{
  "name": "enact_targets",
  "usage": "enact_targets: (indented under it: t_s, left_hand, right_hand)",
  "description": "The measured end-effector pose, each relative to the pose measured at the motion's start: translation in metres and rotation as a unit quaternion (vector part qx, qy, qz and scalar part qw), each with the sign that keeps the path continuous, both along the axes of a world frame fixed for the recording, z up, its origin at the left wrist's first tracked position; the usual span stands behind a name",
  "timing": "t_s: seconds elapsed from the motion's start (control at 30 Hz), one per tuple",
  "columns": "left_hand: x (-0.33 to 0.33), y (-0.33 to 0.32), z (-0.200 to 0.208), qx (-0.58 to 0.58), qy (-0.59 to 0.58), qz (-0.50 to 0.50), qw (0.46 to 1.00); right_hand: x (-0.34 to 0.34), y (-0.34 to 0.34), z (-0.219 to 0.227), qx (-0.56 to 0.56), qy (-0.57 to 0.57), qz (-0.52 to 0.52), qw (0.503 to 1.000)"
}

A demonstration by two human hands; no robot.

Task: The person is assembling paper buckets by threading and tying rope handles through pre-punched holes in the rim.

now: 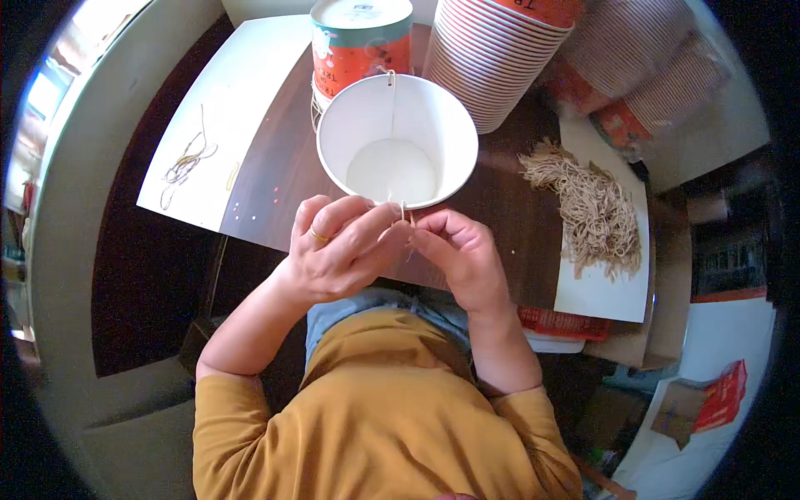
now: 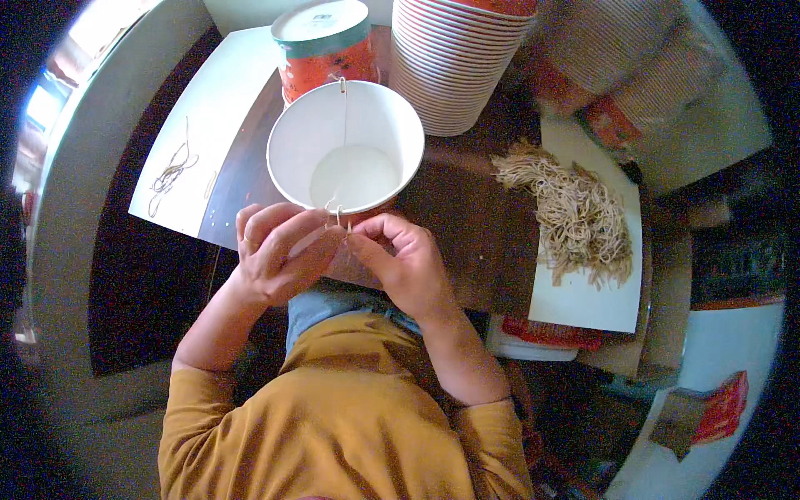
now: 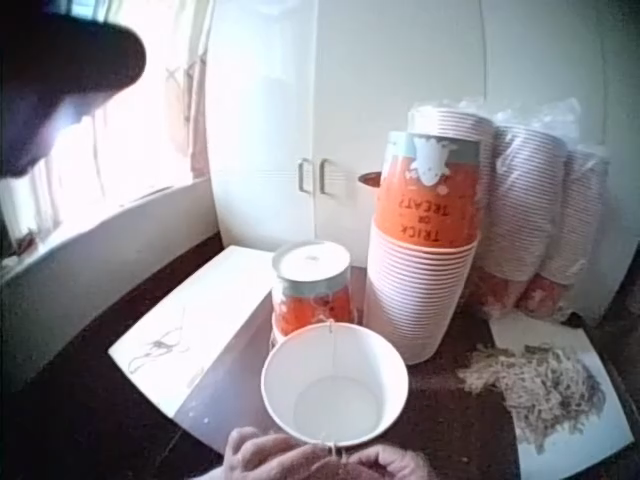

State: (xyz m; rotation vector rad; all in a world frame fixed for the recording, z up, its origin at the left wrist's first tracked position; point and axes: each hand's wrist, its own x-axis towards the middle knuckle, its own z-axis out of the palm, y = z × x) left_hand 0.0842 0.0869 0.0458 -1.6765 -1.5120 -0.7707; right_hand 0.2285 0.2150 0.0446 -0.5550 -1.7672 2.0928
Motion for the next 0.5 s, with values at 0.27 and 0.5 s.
enact_targets:
  t_s: [0.27, 0.5]
  left_hand:
    - [0.000, 0.004, -0.004, 0.025, -0.007, -0.004, 1.000]
    - [0.009, 0.009, -0.006, 0.027, -0.090, 0.019, 0.995]
  right_hand:
    - [0.000, 0.000, 0.000, 0.140, 0.004, -0.030, 0.990]
    - [-0.013, -0.014, -0.009, 0.475, 0.076, -0.205, 0.853]
